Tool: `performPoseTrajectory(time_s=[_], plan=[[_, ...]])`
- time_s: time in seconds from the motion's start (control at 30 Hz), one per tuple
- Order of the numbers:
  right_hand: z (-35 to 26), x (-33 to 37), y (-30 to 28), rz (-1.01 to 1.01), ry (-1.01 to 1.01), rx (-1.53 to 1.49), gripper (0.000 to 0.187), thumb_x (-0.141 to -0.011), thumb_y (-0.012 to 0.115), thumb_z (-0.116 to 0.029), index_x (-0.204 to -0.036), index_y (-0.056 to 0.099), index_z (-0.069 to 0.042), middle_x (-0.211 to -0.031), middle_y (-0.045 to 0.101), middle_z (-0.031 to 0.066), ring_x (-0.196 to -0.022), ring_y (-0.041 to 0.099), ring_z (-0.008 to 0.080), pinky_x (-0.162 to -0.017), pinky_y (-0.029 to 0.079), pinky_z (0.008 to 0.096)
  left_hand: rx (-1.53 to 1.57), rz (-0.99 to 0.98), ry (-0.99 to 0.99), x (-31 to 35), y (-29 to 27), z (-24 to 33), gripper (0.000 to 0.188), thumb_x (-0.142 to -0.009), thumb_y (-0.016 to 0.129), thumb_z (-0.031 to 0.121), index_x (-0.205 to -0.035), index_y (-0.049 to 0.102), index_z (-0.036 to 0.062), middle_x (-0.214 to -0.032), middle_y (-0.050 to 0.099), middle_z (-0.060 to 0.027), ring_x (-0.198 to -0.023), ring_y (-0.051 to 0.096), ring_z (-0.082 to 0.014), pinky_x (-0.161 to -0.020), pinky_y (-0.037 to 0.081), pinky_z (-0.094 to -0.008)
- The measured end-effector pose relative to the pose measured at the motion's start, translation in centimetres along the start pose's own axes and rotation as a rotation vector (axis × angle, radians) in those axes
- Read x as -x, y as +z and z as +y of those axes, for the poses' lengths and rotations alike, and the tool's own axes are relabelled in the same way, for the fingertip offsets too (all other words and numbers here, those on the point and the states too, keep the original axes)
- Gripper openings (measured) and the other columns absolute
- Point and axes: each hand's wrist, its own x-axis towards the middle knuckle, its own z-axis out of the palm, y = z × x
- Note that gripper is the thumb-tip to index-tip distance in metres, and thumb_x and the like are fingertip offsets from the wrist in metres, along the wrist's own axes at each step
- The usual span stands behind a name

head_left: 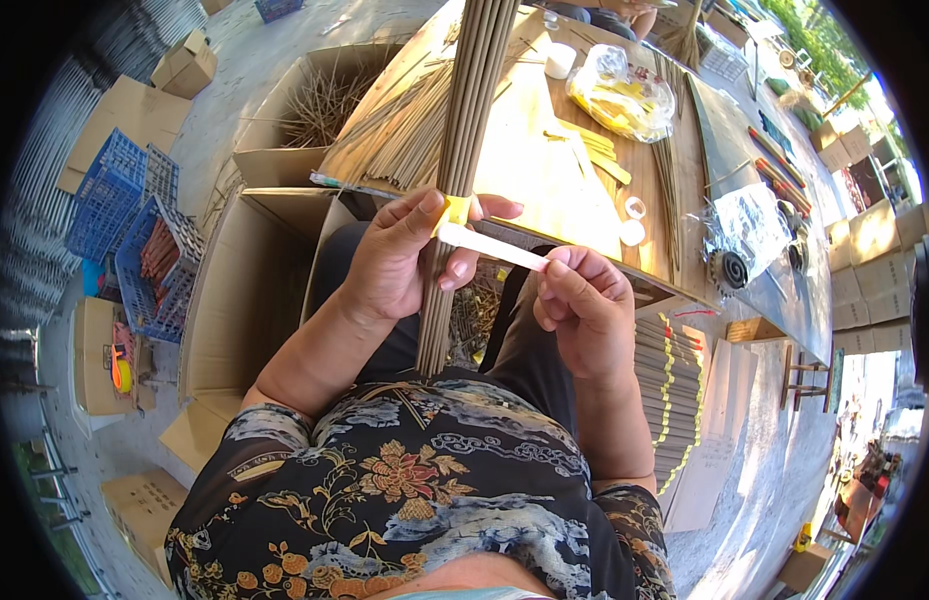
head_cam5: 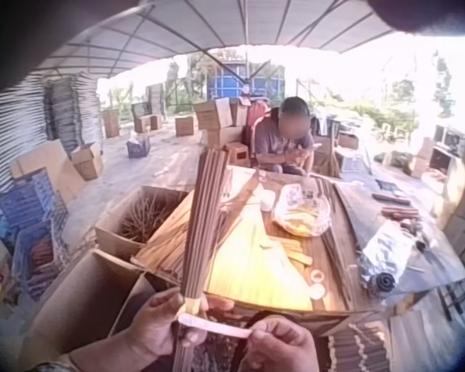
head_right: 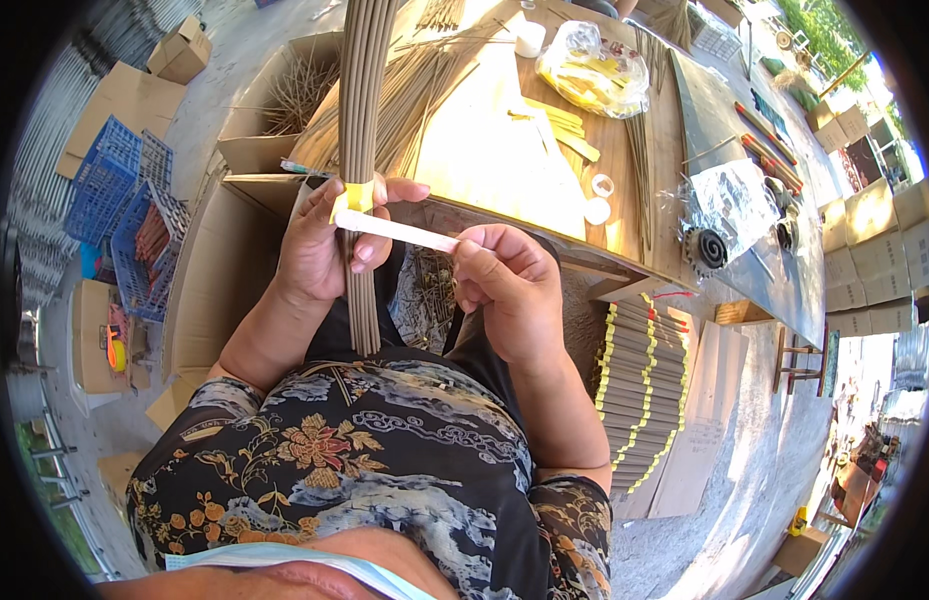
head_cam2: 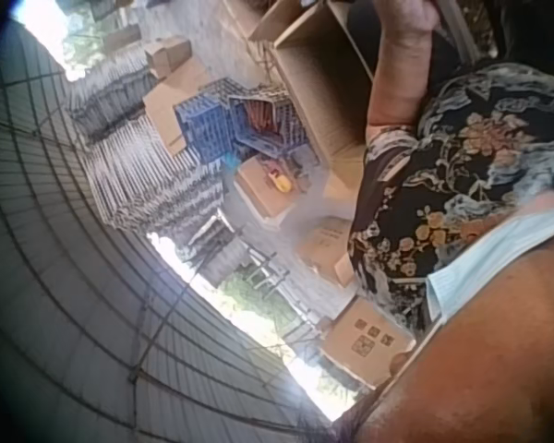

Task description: The person gathers thin sticks from a cardboard box, aligns them into a bundle, and secures the bundle with a yellow paper band. The person repeats this process, placing finished bundles on the table.

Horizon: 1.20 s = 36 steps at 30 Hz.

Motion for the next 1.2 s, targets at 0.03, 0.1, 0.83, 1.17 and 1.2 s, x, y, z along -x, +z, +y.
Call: performPoseTrajectory(time_s=[0.03,0.1,0.83,1.17,1.2], plan=[[-0.1,0.0,-0.1,-0.010,-0.016,0.001,0.010,-0.084,0.056,-0.010,-0.085,0.057,0.000,-0.064,0.053,0.0017,-0.050,0.042,0.0064,-0.046,0.036,0.0199,-0.004,-0.005,0.004,0.0,-0.1,0.0,0.033,-0.091,0.045,0.028,-0.098,0.056,-0.0022,-0.112,0.050,-0.0297,-0.057,0.053,-0.0110,-0.047,0.044,-0.0192],[-0.3,-0.2,-0.5,-0.029,-0.046,0.003,0.010,-0.084,0.056,-0.010,-0.085,0.057,0.000,-0.064,0.052,0.0016,-0.050,0.042,0.0064,-0.046,0.036,0.0199,0.009,-0.004,0.011,-0.1,0.1,0.1,0.033,-0.091,0.044,0.028,-0.100,0.055,-0.0024,-0.112,0.050,-0.0301,-0.056,0.053,-0.0109,-0.047,0.043,-0.0192],[0.4,1.3,0.0,0.094,-0.575,0.629,0.006,-0.084,0.055,0.000,-0.089,0.056,0.003,-0.079,0.054,0.0025,-0.066,0.048,0.0037,-0.058,0.040,0.0158,-0.101,0.070,0.046,-0.7,-0.2,-0.6,0.038,-0.091,0.043,0.033,-0.101,0.050,-0.0032,-0.111,0.049,-0.0291,-0.047,0.045,-0.0056,-0.040,0.038,-0.0160],[0.3,1.0,-1.4,0.161,-0.628,0.659,0.007,-0.083,0.056,0.001,-0.089,0.057,0.003,-0.079,0.056,0.0051,-0.066,0.051,0.0076,-0.060,0.041,0.0183,-0.062,0.053,-0.006,-1.6,-0.3,-0.9,0.036,-0.093,0.040,0.029,-0.101,0.052,-0.0038,-0.112,0.050,-0.0283,-0.056,0.050,-0.0086,-0.046,0.041,-0.0180],[0.4,0.7,-2.3,0.220,-0.723,0.660,0.007,-0.082,0.056,0.002,-0.090,0.057,0.004,-0.080,0.056,0.0055,-0.066,0.051,0.0077,-0.059,0.041,0.0183,-0.096,0.079,-0.010,-1.5,-0.2,-0.9,0.037,-0.093,0.039,0.031,-0.101,0.051,-0.0036,-0.112,0.049,-0.0282,-0.053,0.047,-0.0077,-0.045,0.039,-0.0177]])
